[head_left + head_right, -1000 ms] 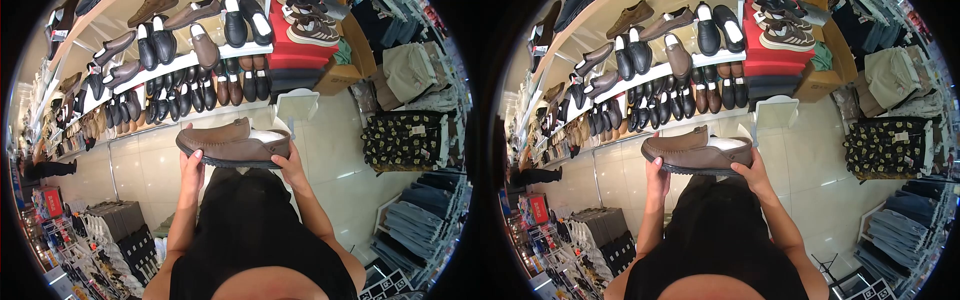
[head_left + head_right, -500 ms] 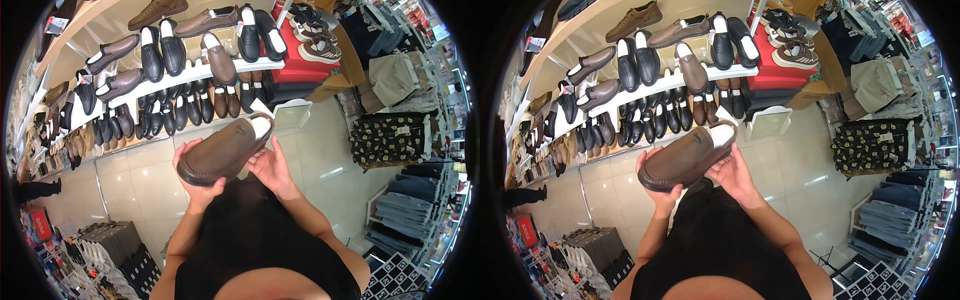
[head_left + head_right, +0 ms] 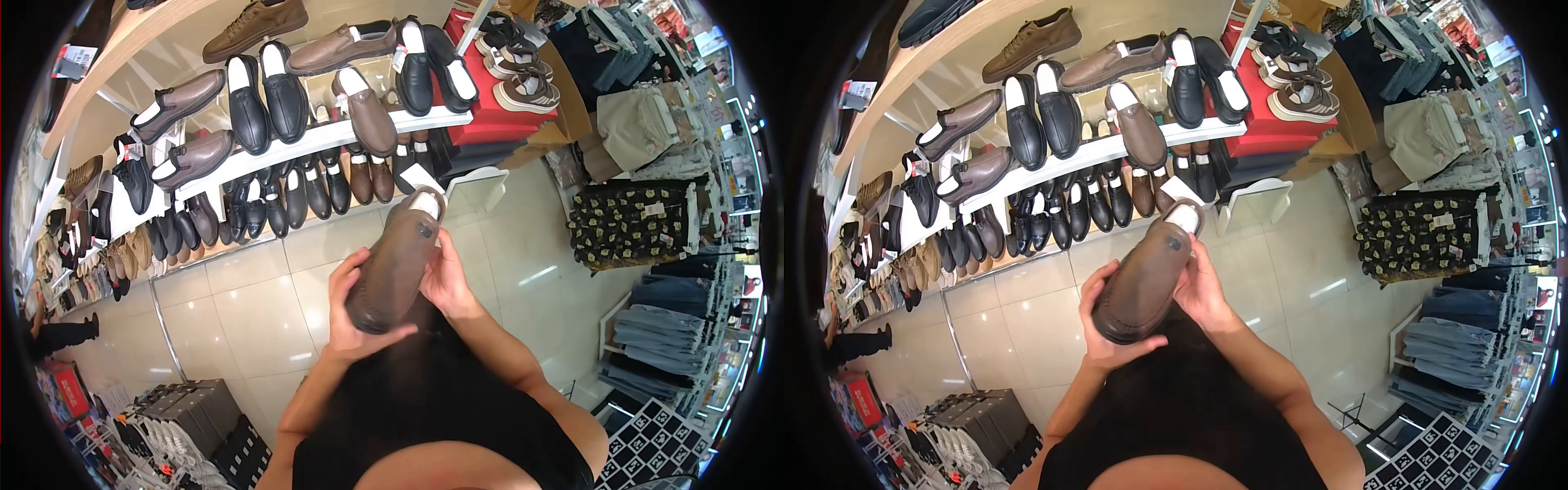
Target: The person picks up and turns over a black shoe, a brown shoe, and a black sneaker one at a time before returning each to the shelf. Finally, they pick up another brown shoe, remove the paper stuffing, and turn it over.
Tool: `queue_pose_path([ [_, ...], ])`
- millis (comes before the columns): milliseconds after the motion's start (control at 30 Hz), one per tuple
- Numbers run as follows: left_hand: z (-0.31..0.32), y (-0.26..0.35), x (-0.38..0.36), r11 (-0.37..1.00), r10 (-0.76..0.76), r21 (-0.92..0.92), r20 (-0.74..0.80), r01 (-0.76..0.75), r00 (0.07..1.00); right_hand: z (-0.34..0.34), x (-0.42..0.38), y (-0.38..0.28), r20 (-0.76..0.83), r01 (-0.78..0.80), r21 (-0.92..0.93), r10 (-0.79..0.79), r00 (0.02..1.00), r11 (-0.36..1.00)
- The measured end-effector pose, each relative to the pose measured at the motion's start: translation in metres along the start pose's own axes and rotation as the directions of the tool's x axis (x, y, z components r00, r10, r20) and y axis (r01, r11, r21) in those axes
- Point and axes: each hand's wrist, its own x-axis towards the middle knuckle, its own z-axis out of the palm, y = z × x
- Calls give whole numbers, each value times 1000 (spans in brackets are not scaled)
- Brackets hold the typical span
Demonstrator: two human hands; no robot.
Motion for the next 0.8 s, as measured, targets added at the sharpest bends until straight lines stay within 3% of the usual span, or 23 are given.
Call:
queue_pose_path([
  [67, -19, 0, 15, 999, -45, 34, 68, 42, 997, -6, 10, -5, -26, 4, 13, -4, 1000, 1000],
  [133, -43, -12, 26, 956, -163, -182, 316, 229, 934, -12, 24, -13, 54, -31, 8, 31, 998, 999],
  [167, -38, -11, 29, 922, -250, -261, 166, 287, 954, -12, 32, -16, 60, -41, 9, 40, 997, 999],
  [200, -37, -14, 35, 924, -255, -250, 161, 290, 953, -5, 37, -21, 70, -64, -38, 66, 995, 997],
  [267, -36, -23, 47, 757, -632, -267, -71, 596, 771, 8, 54, -27, 90, -92, -76, 99, 991, 993],
  [333, -36, -51, 48, 749, -649, -251, -85, 614, 756, 20, 75, -34, 113, -212, -173, 233, 966, 962],
  [400, -39, -83, 46, 355, -804, -696, 114, 624, 584, 25, 94, -41, 190, -274, -182, 307, 932, 944],
  [433, -38, -94, 51, 268, -791, -773, 164, 575, 589, 33, 101, -43, 157, -311, -206, 345, 925, 928],
  [500, -33, -106, 66, 236, -798, -816, 148, 527, 585, 47, 116, -49, 90, -384, -252, 417, 905, 888],
  [567, -24, -116, 85, 130, -841, -911, 107, 390, 530, 37, 141, -49, 176, -459, -251, 507, 844, 852],
  [600, -24, -123, 95, 138, -845, -911, 97, 388, 526, 40, 148, -52, 251, -521, -254, 576, 778, 815],
  [667, -24, -132, 107, 273, -827, -856, 24, 438, 562, 46, 155, -54, 266, -531, -225, 576, 773, 817],
  [700, -26, -133, 110, 279, -829, -855, 16, 437, 559, 49, 161, -56, 236, -551, -267, 608, 758, 790],
  [800, -29, -129, 117, 403, -871, -836, -225, 373, 436, 54, 176, -59, 279, -611, -277, 670, 687, 742],
])
